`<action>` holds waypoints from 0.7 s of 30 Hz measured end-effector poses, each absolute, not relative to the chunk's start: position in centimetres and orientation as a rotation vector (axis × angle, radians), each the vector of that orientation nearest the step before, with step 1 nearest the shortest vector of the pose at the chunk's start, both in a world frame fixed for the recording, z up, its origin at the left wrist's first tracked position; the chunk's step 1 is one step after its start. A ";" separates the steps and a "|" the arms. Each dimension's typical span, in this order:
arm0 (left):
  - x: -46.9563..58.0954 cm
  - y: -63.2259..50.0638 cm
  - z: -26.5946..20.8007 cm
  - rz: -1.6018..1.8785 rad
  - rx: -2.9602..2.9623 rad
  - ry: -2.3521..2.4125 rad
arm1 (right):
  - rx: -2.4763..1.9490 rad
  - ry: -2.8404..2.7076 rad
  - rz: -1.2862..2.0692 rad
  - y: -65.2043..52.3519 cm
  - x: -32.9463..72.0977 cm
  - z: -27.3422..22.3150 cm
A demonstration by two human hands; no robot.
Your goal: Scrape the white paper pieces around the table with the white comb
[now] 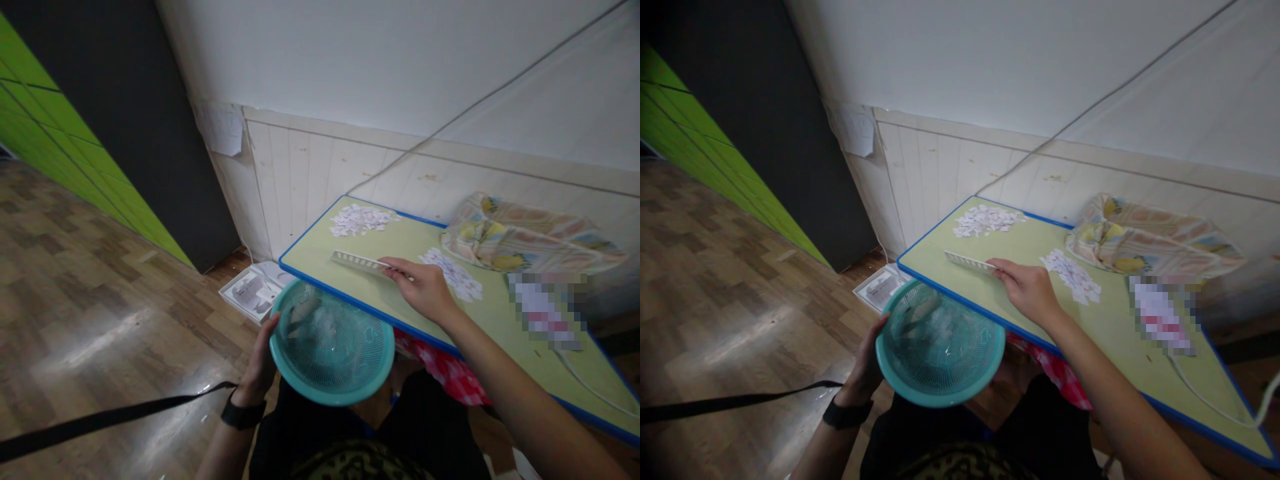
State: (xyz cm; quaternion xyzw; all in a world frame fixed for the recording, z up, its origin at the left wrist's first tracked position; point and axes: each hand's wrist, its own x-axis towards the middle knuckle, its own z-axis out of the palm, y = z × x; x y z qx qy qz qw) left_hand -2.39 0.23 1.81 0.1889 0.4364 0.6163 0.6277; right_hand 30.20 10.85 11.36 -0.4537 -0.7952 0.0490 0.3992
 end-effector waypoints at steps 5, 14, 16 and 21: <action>-2.4 0.2 1.7 1.407 0.441 1.023 | -1.074 -2.045 0.238 7.8 31.0 12.1; -2.5 0.4 0.4 1.371 0.392 1.012 | -1.167 -1.871 0.140 5.1 32.3 12.6; -2.3 0.5 0.3 1.362 0.375 1.009 | -1.260 -1.782 0.055 5.7 33.0 12.2; -0.3 0.2 0.1 1.259 0.356 0.934 | -1.394 -1.677 0.000 9.3 35.2 11.6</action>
